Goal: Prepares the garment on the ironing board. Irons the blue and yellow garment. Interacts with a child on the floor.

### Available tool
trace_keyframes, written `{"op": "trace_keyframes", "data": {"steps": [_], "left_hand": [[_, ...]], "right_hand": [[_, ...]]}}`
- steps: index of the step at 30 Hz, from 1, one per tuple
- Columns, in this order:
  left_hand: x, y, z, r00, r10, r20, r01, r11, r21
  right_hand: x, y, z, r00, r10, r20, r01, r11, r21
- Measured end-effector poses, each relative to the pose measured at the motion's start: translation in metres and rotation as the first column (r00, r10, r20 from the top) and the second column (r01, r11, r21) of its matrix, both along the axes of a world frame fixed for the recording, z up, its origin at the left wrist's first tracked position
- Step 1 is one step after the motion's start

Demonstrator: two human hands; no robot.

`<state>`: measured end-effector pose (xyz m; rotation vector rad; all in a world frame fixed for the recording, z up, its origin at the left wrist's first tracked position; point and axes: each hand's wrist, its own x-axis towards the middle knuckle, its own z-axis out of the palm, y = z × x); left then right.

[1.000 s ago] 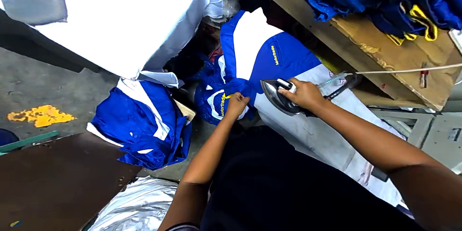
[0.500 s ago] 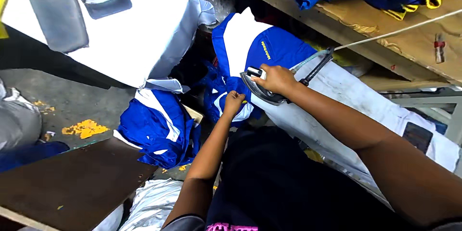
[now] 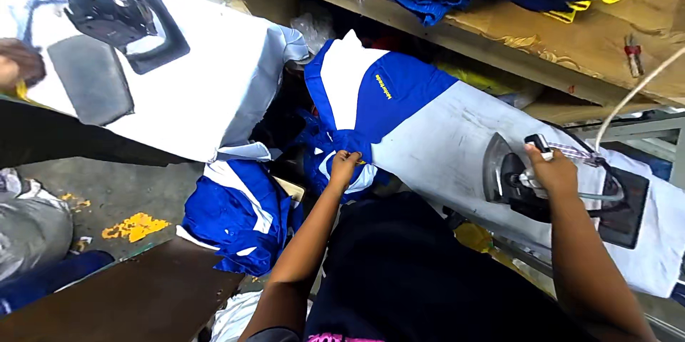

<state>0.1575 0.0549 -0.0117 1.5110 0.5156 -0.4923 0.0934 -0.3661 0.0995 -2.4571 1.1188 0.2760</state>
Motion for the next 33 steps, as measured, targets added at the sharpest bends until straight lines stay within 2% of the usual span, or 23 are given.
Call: {"op": "trace_keyframes", "data": {"steps": [2,4,7,9,12,14,15,17,21,23,24,27,30,33], "left_hand": [[0.001,0.000,0.005,0.996,0.088,0.023,-0.084,0.987,-0.139],[0.006,0.002,0.012,0.985,0.167,0.040,-0.150,0.948,-0.282],[0.017,0.007,0.026,0.964,0.255,0.080,-0.203,0.893,-0.402],[0.023,0.012,0.037,0.951,0.285,0.117,-0.209,0.876,-0.434],[0.035,0.024,0.050,0.937,0.296,0.186,-0.180,0.865,-0.468],[0.041,0.037,0.062,0.921,0.324,0.218,-0.187,0.856,-0.482],[0.042,0.045,0.067,0.911,0.336,0.238,-0.188,0.853,-0.486],[0.042,0.062,0.078,0.891,0.361,0.274,-0.190,0.847,-0.497],[0.038,0.084,0.091,0.874,0.384,0.298,-0.194,0.838,-0.511],[0.037,0.093,0.087,0.881,0.361,0.306,-0.170,0.845,-0.507],[0.038,0.094,0.085,0.885,0.356,0.301,-0.167,0.845,-0.508],[0.043,0.093,0.073,0.894,0.374,0.247,-0.203,0.829,-0.520],[0.045,0.101,0.052,0.888,0.431,0.161,-0.265,0.765,-0.587],[0.048,0.119,0.022,0.816,0.577,0.040,-0.406,0.621,-0.670]], "right_hand": [[-0.002,-0.016,-0.001,1.000,-0.010,-0.012,0.009,0.999,-0.031],[-0.002,-0.012,0.001,0.999,0.051,-0.014,-0.053,0.990,-0.134],[0.010,0.036,-0.004,0.930,0.314,0.190,-0.255,0.925,-0.282],[0.032,0.095,-0.026,0.858,0.453,0.241,-0.399,0.884,-0.242],[0.088,0.169,-0.082,0.696,0.604,0.388,-0.580,0.792,-0.192],[0.140,0.184,-0.112,0.605,0.633,0.482,-0.611,0.758,-0.228],[0.166,0.182,-0.117,0.596,0.626,0.502,-0.613,0.759,-0.219],[0.211,0.164,-0.114,0.644,0.594,0.483,-0.582,0.789,-0.196],[0.260,0.111,-0.115,0.852,0.427,0.302,-0.419,0.903,-0.095],[0.257,0.091,-0.108,0.905,0.327,0.272,-0.329,0.943,-0.039],[0.250,0.084,-0.099,0.901,0.277,0.332,-0.276,0.960,-0.052],[0.208,0.067,-0.052,0.773,0.170,0.612,-0.132,0.985,-0.108],[0.135,0.059,-0.005,0.605,0.288,0.742,-0.158,0.957,-0.243],[0.055,0.084,0.010,0.536,0.505,0.677,-0.273,0.862,-0.427]]}}
